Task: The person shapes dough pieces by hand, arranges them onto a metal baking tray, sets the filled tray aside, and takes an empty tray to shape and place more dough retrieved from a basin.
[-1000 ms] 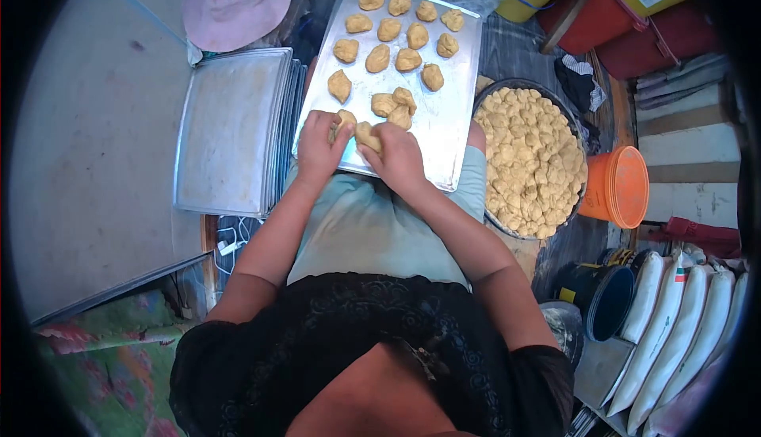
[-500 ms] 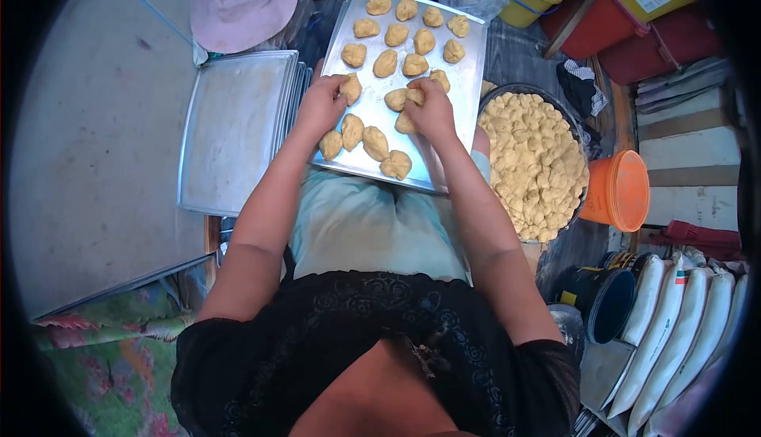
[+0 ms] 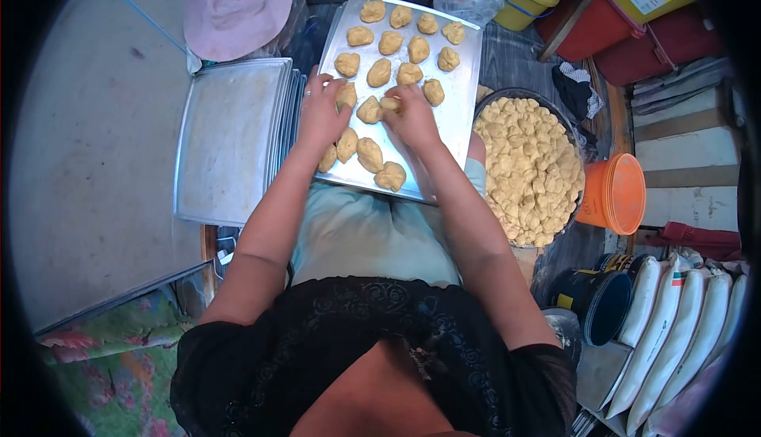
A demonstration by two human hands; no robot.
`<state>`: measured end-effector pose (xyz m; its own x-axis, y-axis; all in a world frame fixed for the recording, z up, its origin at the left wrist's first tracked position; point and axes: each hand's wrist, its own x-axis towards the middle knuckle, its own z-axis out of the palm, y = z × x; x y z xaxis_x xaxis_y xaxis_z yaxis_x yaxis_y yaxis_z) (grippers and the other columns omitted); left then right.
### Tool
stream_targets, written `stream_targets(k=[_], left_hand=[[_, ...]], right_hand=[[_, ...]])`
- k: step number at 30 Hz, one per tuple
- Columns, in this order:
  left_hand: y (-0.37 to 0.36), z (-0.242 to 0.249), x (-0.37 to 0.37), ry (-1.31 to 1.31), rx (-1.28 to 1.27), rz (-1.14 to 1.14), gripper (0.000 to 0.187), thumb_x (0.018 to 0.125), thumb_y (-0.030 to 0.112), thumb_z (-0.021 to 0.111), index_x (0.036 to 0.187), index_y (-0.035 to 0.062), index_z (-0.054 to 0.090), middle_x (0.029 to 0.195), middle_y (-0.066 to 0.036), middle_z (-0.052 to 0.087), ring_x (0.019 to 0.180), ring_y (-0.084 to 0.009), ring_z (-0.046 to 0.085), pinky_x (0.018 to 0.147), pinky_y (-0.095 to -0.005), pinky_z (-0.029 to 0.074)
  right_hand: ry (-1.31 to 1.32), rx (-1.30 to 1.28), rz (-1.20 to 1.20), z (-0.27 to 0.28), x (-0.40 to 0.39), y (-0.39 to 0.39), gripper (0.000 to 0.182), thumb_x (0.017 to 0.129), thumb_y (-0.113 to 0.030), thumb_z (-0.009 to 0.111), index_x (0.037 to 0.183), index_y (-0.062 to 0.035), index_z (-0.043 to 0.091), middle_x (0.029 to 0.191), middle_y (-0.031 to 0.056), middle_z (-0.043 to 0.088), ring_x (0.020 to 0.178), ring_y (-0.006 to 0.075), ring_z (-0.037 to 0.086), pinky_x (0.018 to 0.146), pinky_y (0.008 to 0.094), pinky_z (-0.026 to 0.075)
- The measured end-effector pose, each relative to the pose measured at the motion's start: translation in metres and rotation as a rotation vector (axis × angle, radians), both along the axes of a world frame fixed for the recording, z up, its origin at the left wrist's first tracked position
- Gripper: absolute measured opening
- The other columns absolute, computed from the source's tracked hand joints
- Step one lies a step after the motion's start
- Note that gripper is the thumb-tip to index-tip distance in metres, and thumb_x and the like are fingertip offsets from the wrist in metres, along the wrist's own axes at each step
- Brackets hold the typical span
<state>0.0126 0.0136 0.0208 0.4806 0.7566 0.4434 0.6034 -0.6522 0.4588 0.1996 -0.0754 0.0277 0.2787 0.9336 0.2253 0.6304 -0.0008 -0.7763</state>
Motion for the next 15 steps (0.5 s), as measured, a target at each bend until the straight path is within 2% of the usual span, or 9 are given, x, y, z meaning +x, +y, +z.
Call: stream_targets(k=[1, 4, 5, 8, 12, 14, 15], left_hand=[[-0.006, 0.01, 0.003, -0.006, 0.117, 0.005, 0.04, 0.074, 0.016, 0.074, 0.113, 0.0064, 0.069, 0.111, -0.012, 0.063, 0.109, -0.0286, 0.058, 0.094, -0.0442, 0.044], [-0.017, 0.019, 0.015, 0.192, 0.014, -0.288, 0.035, 0.075, 0.023, 0.076, 0.107, 0.0099, 0.071, 0.109, -0.007, 0.064, 0.115, -0.0276, 0.053, 0.099, -0.0498, 0.033], [-0.012, 0.009, 0.02, 0.295, 0.007, -0.28, 0.035, 0.075, 0.029, 0.076, 0.105, 0.0118, 0.071, 0.108, -0.004, 0.064, 0.112, -0.0273, 0.054, 0.098, -0.0502, 0.029], [-0.017, 0.026, 0.033, 0.396, -0.023, -0.191, 0.031, 0.078, 0.028, 0.074, 0.104, 0.0117, 0.07, 0.107, -0.005, 0.064, 0.113, -0.0264, 0.054, 0.096, -0.0491, 0.031], [-0.009, 0.019, 0.06, 0.208, 0.086, -0.167, 0.028, 0.084, 0.025, 0.068, 0.11, 0.0124, 0.069, 0.108, -0.006, 0.065, 0.113, -0.0263, 0.055, 0.096, -0.048, 0.031], [0.003, 0.018, 0.087, 0.168, 0.116, -0.154, 0.029, 0.086, 0.024, 0.066, 0.113, 0.0127, 0.068, 0.111, -0.006, 0.065, 0.113, -0.0261, 0.055, 0.095, -0.0477, 0.032], [0.01, 0.01, 0.1, 0.19, 0.209, -0.157, 0.033, 0.087, 0.024, 0.065, 0.118, 0.0142, 0.067, 0.11, -0.006, 0.066, 0.112, -0.0252, 0.056, 0.093, -0.0483, 0.032]], right_hand=[[0.095, 0.058, -0.115, -0.005, -0.001, 0.001, 0.029, 0.078, -0.016, 0.078, 0.1, -0.0035, 0.064, 0.1, 0.0154, 0.064, 0.092, 0.0349, 0.064, 0.082, 0.042, 0.051], [0.206, 0.057, -0.338, -0.008, 0.007, -0.003, 0.028, 0.079, -0.018, 0.079, 0.094, -0.003, 0.061, 0.096, 0.0165, 0.064, 0.09, 0.0341, 0.065, 0.078, 0.0414, 0.051], [0.152, -0.054, -0.308, -0.006, 0.012, -0.004, 0.028, 0.08, -0.021, 0.078, 0.091, -0.0036, 0.059, 0.096, 0.0172, 0.064, 0.088, 0.0354, 0.064, 0.075, 0.0432, 0.05], [-0.084, -0.326, -0.246, 0.011, 0.018, -0.008, 0.027, 0.082, -0.023, 0.076, 0.092, -0.0039, 0.06, 0.098, 0.0175, 0.064, 0.088, 0.0363, 0.063, 0.074, 0.0447, 0.049], [-0.159, 0.188, -0.35, -0.007, 0.054, -0.005, 0.026, 0.08, -0.022, 0.074, 0.096, -0.0049, 0.063, 0.104, 0.0179, 0.062, 0.095, 0.0366, 0.061, 0.077, 0.0462, 0.049], [-0.311, 0.292, -0.293, -0.009, 0.064, 0.005, 0.03, 0.079, -0.021, 0.074, 0.101, -0.0043, 0.062, 0.102, 0.0181, 0.06, 0.097, 0.0369, 0.06, 0.08, 0.0462, 0.049], [-0.253, 0.215, -0.265, -0.016, 0.069, 0.008, 0.032, 0.079, -0.022, 0.075, 0.103, -0.0043, 0.062, 0.101, 0.0178, 0.06, 0.097, 0.0367, 0.06, 0.08, 0.046, 0.049]])
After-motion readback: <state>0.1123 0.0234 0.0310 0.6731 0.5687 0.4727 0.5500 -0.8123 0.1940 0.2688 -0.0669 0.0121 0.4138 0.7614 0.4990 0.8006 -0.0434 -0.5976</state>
